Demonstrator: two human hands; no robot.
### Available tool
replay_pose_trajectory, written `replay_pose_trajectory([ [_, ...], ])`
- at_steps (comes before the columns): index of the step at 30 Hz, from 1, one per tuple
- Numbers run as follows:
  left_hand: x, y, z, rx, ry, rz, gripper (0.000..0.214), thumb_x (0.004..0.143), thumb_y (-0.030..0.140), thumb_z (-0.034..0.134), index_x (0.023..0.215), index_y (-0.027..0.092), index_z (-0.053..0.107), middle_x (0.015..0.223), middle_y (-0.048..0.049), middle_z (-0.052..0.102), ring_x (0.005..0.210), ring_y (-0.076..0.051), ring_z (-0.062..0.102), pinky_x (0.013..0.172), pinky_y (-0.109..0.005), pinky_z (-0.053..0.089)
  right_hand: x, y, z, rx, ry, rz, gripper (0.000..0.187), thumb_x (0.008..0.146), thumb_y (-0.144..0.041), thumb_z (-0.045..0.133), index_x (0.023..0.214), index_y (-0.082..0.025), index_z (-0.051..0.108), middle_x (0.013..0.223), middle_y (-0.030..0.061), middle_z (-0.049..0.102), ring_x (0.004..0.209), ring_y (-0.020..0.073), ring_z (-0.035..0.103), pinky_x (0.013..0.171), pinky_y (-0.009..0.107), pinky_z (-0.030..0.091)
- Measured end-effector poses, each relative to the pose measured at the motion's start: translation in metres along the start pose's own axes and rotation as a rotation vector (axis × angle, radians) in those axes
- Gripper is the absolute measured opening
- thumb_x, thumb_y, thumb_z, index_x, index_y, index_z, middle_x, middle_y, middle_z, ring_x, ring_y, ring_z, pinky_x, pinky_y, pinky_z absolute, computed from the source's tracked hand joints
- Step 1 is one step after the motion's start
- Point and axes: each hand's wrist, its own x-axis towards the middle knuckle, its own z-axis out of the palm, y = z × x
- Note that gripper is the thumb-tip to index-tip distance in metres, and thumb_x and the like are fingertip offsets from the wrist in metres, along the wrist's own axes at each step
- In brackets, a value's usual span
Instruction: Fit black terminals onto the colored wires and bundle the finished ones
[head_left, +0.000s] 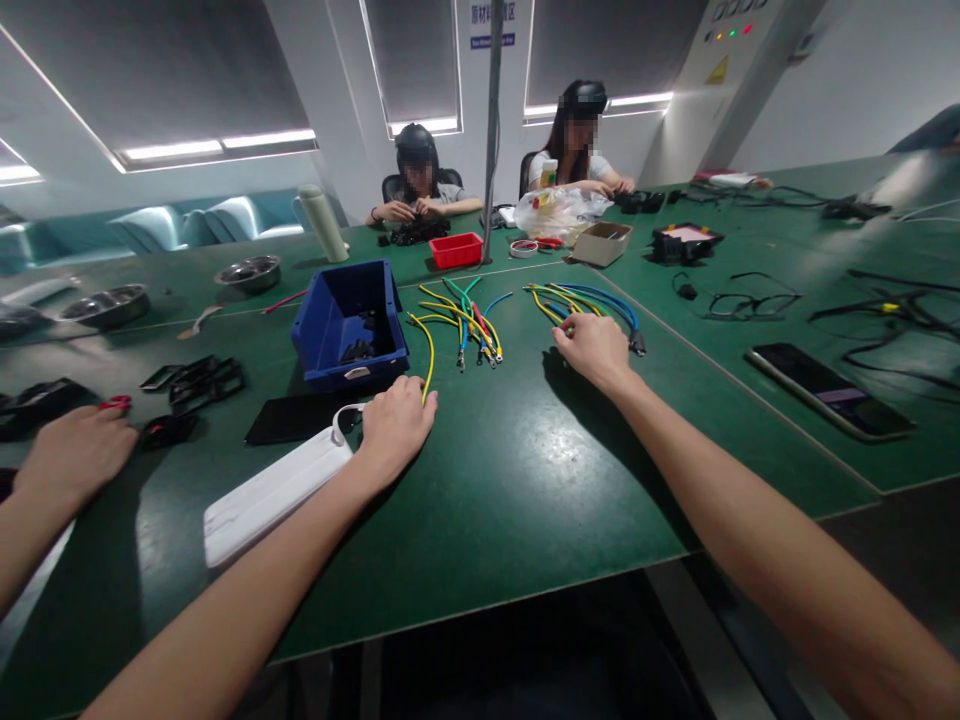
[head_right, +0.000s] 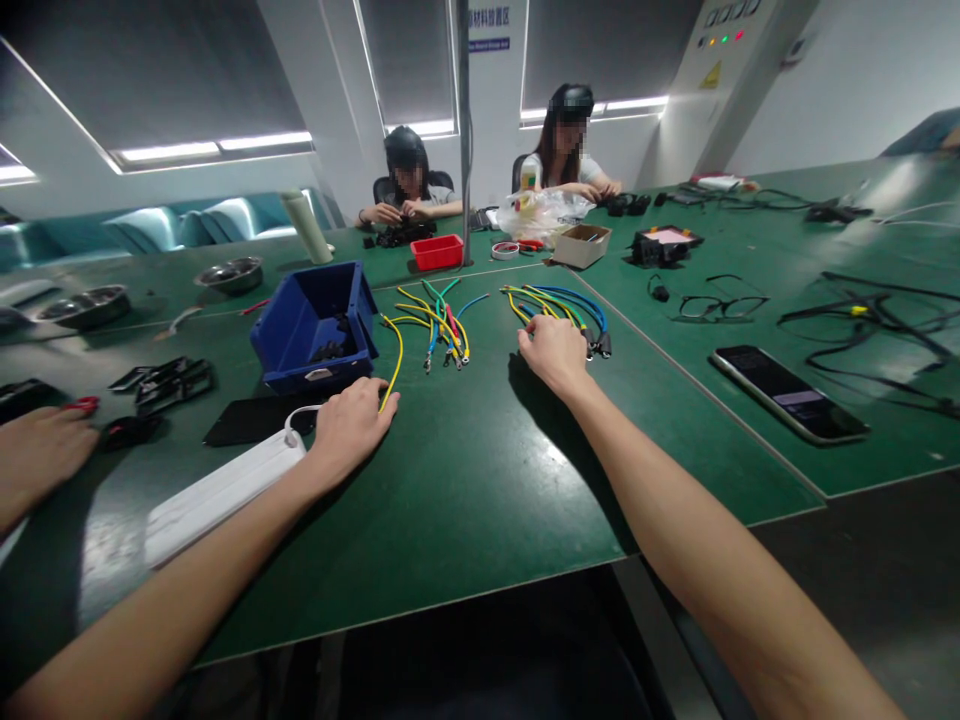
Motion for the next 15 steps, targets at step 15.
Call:
replay_pose_trajectory([
  [15,0.011,-0.012,0.002,-0.188,0.042,-0.122,0.027,0.089,0.028,0.038,0.102,0.017,0.059,0.079,-0.0102,0.068,0.075,-0.026,0.066,0.070,-0.034,0.047,-0.001,0.000,0.001,0.020,-0.001,-0.015,0.036,0.088,-0.045,0.048,0.103,-0.023,0.071,0.097,0.0130,0.071,0.095,0.0294,0.066,0.080,0.037,0.048],
])
